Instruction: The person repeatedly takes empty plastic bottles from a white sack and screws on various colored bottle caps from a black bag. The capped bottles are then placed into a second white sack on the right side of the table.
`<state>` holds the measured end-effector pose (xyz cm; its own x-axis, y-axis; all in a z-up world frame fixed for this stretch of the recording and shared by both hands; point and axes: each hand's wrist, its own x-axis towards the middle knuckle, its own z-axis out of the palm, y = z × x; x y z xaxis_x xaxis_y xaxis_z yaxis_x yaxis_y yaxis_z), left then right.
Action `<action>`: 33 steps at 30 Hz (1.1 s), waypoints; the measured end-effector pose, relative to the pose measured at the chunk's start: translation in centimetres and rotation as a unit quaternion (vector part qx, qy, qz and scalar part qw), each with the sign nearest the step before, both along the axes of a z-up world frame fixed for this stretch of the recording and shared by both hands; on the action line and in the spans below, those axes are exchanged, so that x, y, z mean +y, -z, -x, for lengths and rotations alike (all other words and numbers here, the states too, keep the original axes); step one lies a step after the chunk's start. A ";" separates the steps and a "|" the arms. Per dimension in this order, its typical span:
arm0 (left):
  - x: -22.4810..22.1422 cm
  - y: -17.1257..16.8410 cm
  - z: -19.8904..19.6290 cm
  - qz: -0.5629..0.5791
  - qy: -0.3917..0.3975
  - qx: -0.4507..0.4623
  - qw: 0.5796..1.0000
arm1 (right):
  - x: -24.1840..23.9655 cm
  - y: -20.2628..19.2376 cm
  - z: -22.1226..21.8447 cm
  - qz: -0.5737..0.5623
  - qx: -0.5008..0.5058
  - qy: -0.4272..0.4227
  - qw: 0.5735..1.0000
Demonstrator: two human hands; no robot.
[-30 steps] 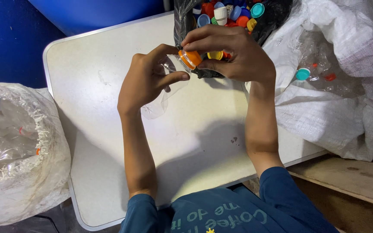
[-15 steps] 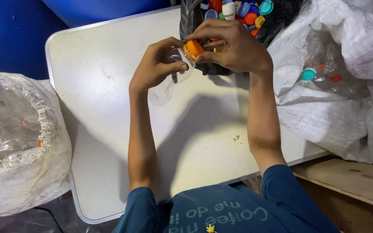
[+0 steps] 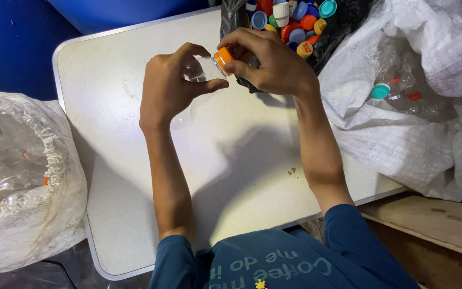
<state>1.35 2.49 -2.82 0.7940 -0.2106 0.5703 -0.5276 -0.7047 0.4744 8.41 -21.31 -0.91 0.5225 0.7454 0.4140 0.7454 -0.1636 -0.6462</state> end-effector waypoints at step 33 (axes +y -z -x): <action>-0.7 1.0 -0.2 0.225 0.481 0.469 0.706 | 1.2 -0.7 2.9 -0.062 -0.187 -0.002 0.980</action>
